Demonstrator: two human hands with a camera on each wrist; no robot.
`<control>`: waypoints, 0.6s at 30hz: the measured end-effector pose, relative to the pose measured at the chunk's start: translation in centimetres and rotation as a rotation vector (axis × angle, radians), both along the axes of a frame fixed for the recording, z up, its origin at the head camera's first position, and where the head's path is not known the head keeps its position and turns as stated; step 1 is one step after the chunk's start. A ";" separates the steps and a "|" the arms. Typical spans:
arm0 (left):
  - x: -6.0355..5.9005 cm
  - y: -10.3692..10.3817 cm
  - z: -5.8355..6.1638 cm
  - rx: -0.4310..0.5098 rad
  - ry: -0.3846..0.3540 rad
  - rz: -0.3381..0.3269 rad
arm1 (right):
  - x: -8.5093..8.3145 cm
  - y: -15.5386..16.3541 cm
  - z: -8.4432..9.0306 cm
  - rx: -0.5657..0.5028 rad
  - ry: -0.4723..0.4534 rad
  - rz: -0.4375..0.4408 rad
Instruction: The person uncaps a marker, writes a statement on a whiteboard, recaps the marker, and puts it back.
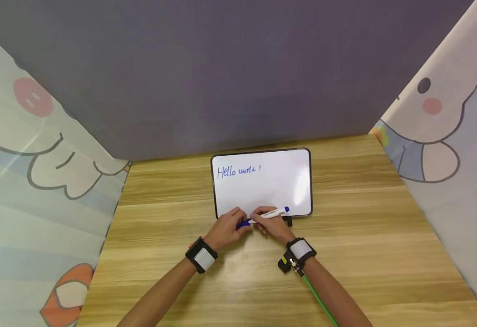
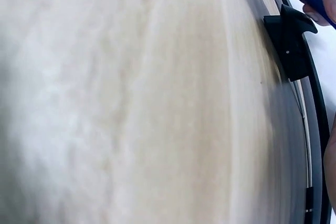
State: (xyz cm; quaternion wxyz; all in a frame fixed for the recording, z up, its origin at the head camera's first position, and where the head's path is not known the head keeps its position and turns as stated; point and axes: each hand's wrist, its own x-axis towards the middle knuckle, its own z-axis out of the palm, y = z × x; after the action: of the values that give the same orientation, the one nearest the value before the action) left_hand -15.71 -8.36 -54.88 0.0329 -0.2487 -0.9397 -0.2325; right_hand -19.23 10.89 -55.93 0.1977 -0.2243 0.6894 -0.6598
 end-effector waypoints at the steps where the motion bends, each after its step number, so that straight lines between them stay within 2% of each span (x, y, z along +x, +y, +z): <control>1: 0.0 0.0 0.1 0.001 -0.001 -0.002 | 0.0 0.0 0.0 -0.003 0.009 0.006; 8: 0.1 0.2 0.3 -0.001 -0.009 -0.004 | 0.2 -0.2 0.1 -0.020 0.021 -0.002; 18: 0.2 0.3 0.2 0.008 0.001 -0.011 | 0.5 -0.8 -0.2 -0.065 -0.063 -0.043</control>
State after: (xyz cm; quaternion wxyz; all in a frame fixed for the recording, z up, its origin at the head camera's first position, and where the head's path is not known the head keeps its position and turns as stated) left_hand -15.55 -8.11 -54.68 0.0332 -0.2540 -0.9373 -0.2362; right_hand -18.75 10.12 -56.15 0.1978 -0.1947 0.6658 -0.6926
